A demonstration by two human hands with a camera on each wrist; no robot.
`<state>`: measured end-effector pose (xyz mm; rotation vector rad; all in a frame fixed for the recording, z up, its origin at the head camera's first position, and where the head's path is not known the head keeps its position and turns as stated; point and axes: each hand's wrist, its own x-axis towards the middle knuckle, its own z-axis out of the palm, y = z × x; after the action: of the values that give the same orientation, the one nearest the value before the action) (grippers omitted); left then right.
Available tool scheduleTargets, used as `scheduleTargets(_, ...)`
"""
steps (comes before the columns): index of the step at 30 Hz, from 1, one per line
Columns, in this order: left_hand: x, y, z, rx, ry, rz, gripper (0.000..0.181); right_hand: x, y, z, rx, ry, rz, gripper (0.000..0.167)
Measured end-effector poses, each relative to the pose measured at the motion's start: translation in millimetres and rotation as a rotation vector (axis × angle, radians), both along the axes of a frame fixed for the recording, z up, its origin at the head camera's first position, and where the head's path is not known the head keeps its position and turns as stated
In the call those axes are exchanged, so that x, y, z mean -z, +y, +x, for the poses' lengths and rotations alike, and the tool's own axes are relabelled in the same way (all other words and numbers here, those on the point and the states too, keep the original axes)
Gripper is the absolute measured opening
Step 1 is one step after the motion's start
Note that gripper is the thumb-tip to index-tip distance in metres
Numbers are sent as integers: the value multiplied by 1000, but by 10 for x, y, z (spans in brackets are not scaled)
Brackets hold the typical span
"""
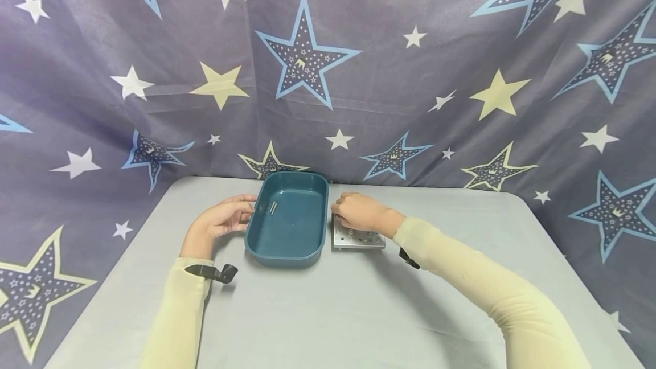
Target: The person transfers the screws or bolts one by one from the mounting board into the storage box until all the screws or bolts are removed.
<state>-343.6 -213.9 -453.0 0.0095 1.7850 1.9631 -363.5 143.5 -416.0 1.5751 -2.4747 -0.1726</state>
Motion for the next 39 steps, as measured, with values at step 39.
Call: scheduleTargets(39,11,-2,-6,-20,1,-1,59,72,5,-5,-148,495,311,20)
